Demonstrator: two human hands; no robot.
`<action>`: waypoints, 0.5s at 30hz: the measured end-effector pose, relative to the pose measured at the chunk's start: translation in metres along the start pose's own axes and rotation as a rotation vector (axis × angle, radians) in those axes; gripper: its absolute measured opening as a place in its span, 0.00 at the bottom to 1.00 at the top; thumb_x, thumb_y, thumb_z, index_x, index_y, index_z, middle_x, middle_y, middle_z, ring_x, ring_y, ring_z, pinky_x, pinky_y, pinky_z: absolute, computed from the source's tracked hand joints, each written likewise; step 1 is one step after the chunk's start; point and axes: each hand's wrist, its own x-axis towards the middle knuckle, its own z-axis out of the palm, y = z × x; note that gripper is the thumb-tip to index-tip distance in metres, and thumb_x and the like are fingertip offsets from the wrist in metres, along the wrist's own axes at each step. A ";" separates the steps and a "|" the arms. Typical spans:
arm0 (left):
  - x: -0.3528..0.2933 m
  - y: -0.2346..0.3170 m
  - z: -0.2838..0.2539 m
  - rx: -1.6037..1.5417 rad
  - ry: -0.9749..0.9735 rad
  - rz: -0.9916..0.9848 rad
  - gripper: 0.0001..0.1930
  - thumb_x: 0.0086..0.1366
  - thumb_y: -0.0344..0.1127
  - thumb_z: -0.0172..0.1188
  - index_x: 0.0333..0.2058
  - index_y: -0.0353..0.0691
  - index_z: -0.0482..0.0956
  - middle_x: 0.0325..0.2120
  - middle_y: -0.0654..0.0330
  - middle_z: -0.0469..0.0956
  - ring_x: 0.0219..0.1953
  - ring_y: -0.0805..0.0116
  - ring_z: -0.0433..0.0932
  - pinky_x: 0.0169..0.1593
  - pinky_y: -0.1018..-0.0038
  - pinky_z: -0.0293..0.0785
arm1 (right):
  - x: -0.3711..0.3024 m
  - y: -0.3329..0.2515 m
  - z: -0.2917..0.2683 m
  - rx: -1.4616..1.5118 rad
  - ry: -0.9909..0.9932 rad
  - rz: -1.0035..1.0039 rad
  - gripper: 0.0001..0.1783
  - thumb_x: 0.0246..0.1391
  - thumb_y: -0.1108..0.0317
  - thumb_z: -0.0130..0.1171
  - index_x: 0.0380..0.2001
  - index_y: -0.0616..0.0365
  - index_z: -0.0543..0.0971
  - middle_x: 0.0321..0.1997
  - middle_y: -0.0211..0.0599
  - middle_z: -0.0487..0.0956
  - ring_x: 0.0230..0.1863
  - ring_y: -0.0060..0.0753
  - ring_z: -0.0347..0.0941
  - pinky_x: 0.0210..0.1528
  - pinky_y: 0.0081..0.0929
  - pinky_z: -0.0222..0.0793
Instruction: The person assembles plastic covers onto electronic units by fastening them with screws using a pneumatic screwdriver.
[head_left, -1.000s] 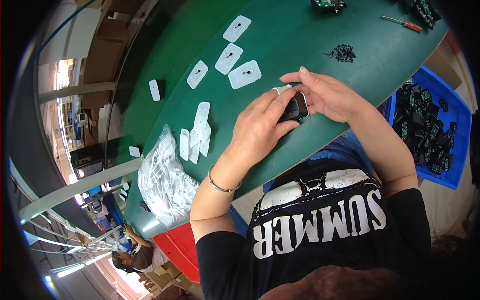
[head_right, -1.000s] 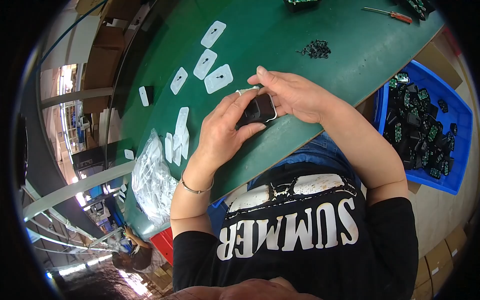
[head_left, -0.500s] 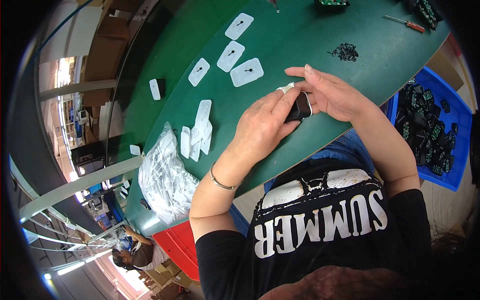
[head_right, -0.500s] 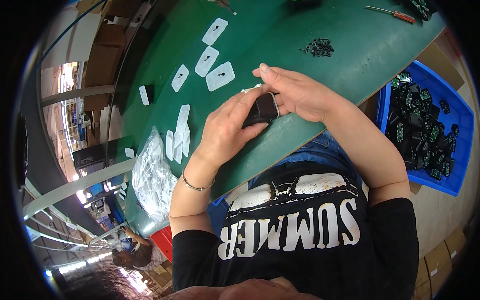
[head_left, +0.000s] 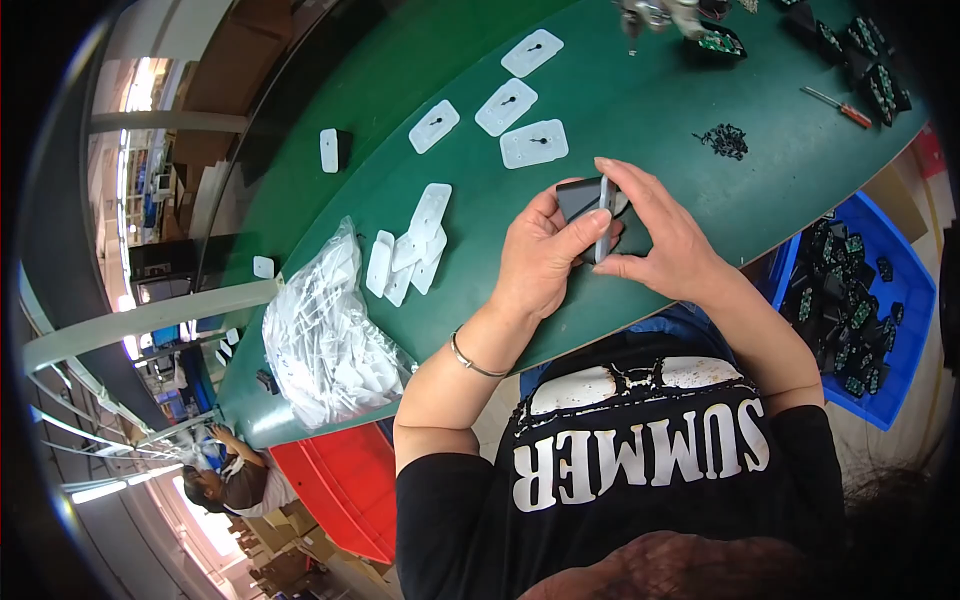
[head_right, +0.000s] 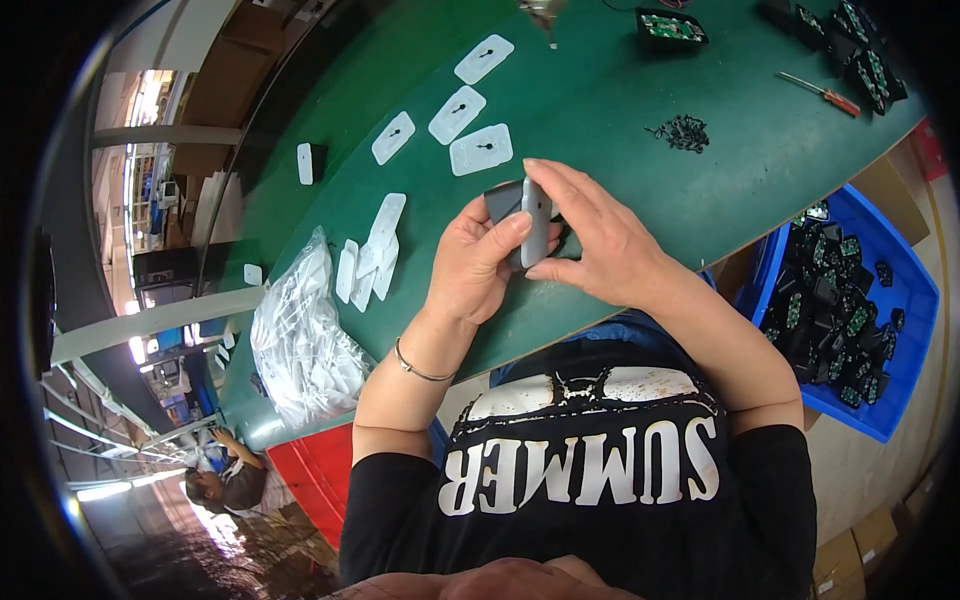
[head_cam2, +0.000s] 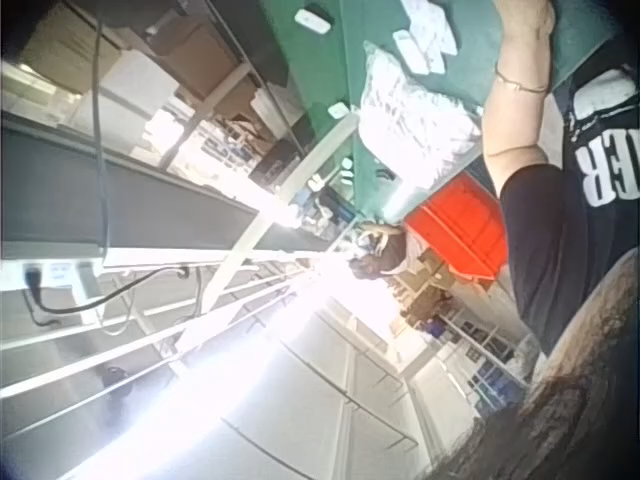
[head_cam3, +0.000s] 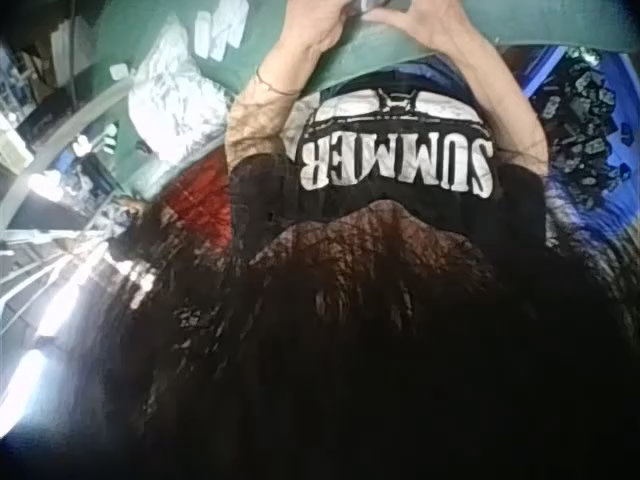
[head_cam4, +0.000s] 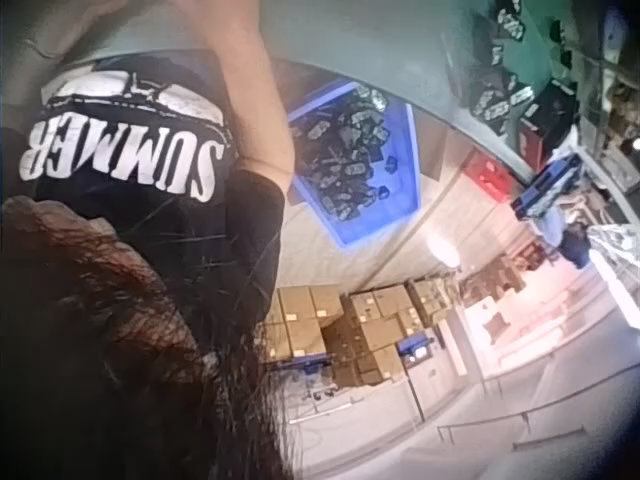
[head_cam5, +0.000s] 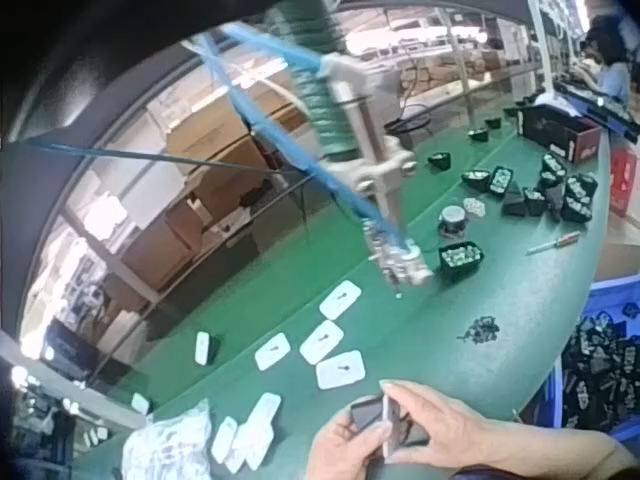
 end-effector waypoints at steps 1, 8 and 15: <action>0.000 0.000 0.000 -0.003 0.002 -0.015 0.21 0.56 0.30 0.61 0.46 0.33 0.66 0.38 0.57 0.74 0.35 0.70 0.76 0.39 0.75 0.75 | 0.002 -0.003 -0.001 0.004 0.007 0.009 0.51 0.29 0.66 0.70 0.59 0.57 0.56 0.60 0.42 0.61 0.60 0.45 0.57 0.59 0.35 0.57; -0.002 -0.002 -0.005 -0.043 -0.032 -0.021 0.23 0.56 0.31 0.61 0.48 0.32 0.64 0.38 0.56 0.74 0.35 0.71 0.76 0.38 0.77 0.75 | 0.001 -0.004 -0.001 -0.005 -0.002 -0.016 0.49 0.30 0.64 0.70 0.59 0.56 0.58 0.59 0.42 0.62 0.59 0.45 0.59 0.58 0.35 0.59; 0.000 -0.007 -0.008 0.080 -0.034 0.035 0.24 0.55 0.32 0.62 0.48 0.31 0.63 0.38 0.57 0.74 0.37 0.72 0.74 0.39 0.79 0.73 | 0.000 0.001 0.003 -0.104 0.034 -0.120 0.48 0.27 0.70 0.71 0.57 0.59 0.60 0.56 0.46 0.64 0.55 0.47 0.63 0.51 0.35 0.67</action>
